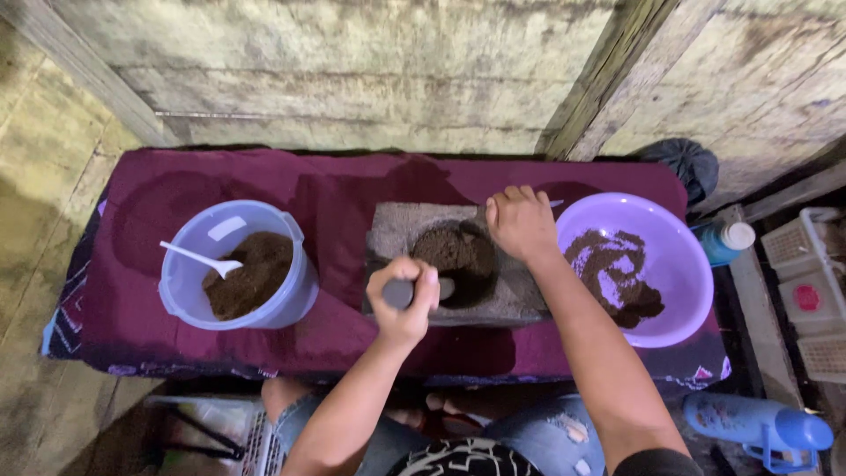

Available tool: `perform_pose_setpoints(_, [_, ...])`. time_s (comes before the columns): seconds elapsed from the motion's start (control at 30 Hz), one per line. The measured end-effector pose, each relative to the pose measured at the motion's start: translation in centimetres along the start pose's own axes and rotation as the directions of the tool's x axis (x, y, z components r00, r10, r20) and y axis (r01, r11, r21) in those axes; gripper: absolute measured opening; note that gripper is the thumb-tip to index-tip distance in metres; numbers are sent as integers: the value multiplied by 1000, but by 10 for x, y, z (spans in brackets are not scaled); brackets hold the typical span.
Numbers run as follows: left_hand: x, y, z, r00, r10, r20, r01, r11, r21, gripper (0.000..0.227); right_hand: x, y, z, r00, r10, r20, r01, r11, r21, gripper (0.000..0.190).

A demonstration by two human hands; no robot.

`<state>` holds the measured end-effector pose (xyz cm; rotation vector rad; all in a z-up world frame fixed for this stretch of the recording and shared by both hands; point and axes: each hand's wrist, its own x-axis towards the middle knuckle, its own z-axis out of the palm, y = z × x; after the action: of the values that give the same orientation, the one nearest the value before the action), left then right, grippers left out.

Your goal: Grinding dark brown material in a stone mortar using a pestle and a spoon

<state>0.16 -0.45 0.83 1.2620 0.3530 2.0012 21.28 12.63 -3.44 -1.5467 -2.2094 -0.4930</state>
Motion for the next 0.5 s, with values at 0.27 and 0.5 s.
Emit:
perform_pose_setpoints(0.27, [25, -12, -6, 986, -36, 163, 26, 998, 65, 33, -4, 5, 16, 1000, 16, 8, -16, 1000, 3, 41])
perform_pose_setpoints(0.5, [31, 35, 11, 985, -65, 161, 50, 994, 96, 33, -4, -1, 4, 995, -27, -94, 25, 1000, -16, 34])
